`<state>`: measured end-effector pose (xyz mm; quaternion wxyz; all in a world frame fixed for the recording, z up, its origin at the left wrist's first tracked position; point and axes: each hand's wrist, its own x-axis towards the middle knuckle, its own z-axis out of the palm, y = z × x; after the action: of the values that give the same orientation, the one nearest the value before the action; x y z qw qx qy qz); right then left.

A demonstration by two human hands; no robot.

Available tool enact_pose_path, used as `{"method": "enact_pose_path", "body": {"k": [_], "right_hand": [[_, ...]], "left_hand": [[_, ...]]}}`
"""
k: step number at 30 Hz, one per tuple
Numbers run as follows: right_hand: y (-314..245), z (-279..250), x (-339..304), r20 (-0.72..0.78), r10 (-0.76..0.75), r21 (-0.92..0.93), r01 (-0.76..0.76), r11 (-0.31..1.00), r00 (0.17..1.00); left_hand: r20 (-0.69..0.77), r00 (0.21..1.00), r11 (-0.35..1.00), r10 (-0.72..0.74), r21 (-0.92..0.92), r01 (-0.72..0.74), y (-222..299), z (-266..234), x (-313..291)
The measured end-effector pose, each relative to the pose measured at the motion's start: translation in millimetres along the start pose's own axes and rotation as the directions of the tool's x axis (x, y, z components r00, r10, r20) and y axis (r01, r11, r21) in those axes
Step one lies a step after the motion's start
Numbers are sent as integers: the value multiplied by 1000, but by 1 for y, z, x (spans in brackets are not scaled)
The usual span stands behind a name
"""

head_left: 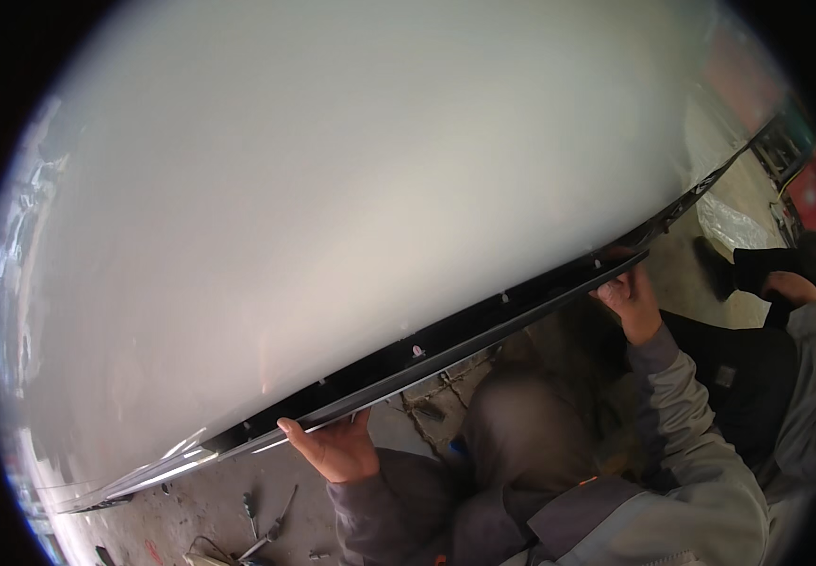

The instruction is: The person repeatedly positions and aligns a black plastic side skirt along the lower edge of a white car's door panel. They use both hands to hold the trim against the body, then use pliers to adjust fasteners or clips on the underside of the part. The person continues to reposition and press the trim along the length of the car's side.

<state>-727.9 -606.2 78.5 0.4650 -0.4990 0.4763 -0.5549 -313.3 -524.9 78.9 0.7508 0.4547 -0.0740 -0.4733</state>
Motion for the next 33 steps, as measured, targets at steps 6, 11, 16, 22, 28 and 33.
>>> {"method": "enact_pose_path", "body": {"k": [6, 11, 16, 22, 28, 33], "right_hand": [[-5, 2, -2, 3, 96, 28, -97, 995, 995], [-11, 7, 0, 119, 263, 121, -277, 953, 957], [7, 17, 2, 92, 214, 221, -230, 948, 972], [18, 17, 1, 54, 142, 294, -151, 944, 988], [2, 14, 10, 46, 215, 130, -220, 967, 975], [1, 22, 12, -29, 276, 193, -266, 944, 961]], "left_hand": [[32, 999, 1000, -11, -26, 11, 2, 1, -1], [36, 999, 997, -1, -82, 4, 2, 2, 0], [17, 1000, 997, -7, -70, 8, 0, 0, 1], [55, 998, 995, -28, -93, 33, 1, 2, 4], [29, 1000, 998, -5, -56, 7, 3, 10, -2], [39, 999, 1000, 15, -23, -14, 4, 13, -5]]}}
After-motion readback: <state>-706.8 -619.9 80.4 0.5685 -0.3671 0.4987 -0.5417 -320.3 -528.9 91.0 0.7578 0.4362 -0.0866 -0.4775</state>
